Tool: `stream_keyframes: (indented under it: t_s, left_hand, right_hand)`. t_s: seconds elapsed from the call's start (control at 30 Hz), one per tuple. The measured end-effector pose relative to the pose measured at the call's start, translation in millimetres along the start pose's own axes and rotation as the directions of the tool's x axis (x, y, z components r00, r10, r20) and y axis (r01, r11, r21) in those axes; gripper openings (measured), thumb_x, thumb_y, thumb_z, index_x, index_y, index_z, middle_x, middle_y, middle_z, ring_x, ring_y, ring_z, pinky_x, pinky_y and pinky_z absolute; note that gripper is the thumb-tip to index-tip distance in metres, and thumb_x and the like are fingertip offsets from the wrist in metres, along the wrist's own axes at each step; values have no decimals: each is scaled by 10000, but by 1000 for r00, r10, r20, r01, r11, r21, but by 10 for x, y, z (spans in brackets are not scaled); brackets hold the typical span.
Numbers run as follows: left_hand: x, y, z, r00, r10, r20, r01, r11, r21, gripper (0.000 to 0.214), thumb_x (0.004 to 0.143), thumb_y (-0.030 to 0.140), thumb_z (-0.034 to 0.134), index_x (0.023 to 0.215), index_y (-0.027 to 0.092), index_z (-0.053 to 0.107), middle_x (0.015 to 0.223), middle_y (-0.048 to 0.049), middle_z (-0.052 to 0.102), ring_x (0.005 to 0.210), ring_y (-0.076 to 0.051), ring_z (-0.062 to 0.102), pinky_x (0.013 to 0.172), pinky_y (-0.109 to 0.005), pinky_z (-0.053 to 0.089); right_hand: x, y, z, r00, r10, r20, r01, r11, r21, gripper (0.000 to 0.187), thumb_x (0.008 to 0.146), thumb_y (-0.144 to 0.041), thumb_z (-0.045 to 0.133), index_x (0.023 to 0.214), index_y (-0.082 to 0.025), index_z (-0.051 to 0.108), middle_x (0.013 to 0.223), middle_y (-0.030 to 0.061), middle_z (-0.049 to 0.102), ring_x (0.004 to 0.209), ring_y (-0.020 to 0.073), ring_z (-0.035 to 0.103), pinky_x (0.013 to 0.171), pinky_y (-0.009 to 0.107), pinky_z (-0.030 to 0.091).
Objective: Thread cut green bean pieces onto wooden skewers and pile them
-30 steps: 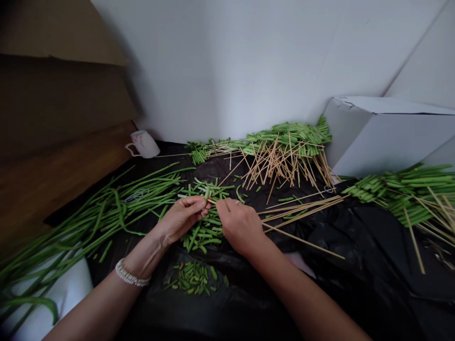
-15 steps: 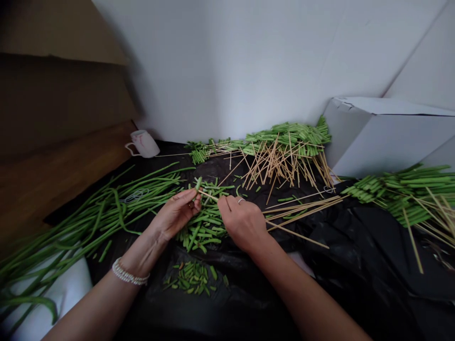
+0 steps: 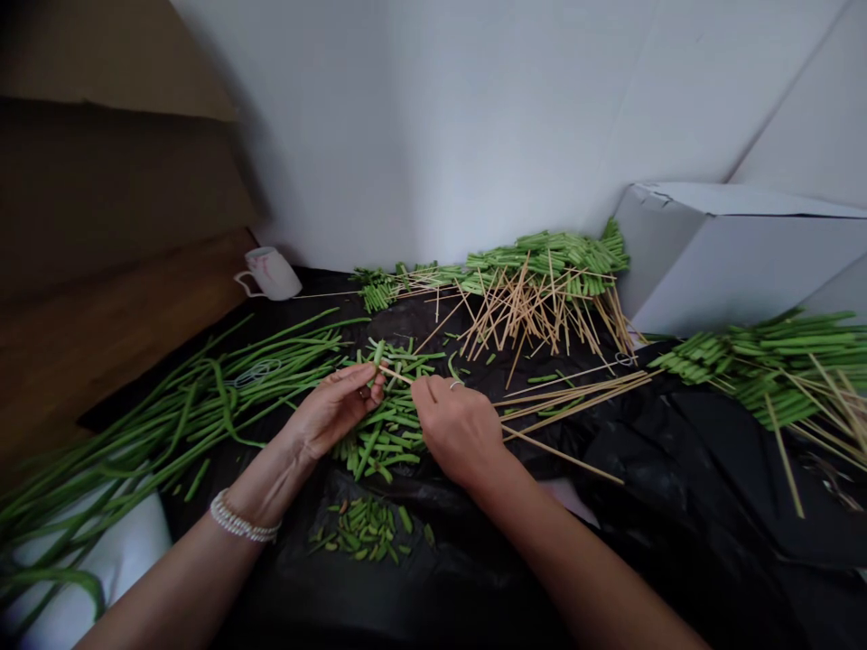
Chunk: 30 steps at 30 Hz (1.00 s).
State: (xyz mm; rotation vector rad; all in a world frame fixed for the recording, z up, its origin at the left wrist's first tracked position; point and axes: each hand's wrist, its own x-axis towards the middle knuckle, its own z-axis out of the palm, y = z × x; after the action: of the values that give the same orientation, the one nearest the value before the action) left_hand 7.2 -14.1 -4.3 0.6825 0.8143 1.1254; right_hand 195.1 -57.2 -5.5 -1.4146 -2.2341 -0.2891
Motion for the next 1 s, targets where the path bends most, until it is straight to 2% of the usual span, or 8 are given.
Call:
stream_keyframes:
  t_s: [0.17, 0.43, 0.77, 1.0]
  left_hand:
    - [4, -5, 8, 1000, -22, 19, 22, 1000, -10, 107, 722, 126, 744, 821, 90, 724, 754, -45, 677, 680, -81, 609, 649, -171, 498]
    - [21, -52, 42, 996, -86, -24, 84, 992, -98, 132, 765, 162, 720, 890, 119, 722, 732, -20, 654, 663, -65, 597, 638, -171, 506]
    - [0, -74, 71, 1000, 11, -25, -11, 1000, 21, 146, 799, 227, 693, 897, 128, 735, 932, -65, 717, 802, -101, 648, 749, -197, 516]
    - [-54, -219, 191, 999, -34, 33, 32, 998, 55, 173, 751, 265, 741, 864, 135, 747, 826, -53, 728, 779, -108, 651, 836, -241, 497]
  right_hand:
    - [39, -5, -3, 985, 127, 119, -148, 970, 194, 216, 914, -172, 374, 804, -202, 557, 752, -6, 642, 663, 111, 547, 552, 272, 238]
    - [18, -86, 12, 989, 117, 86, -123, 991, 57, 211, 903, -142, 374, 850, -205, 568, 772, 5, 651, 621, 118, 555, 536, 287, 214]
    - [40, -122, 46, 991, 117, 58, -118, 993, 17, 195, 890, -129, 384, 843, -197, 560, 758, 13, 644, 615, 124, 559, 530, 286, 213]
    - [81, -145, 100, 992, 112, 62, -115, 992, 56, 242, 937, -176, 349, 981, -188, 587, 873, 42, 681, 704, 131, 597, 556, 264, 282]
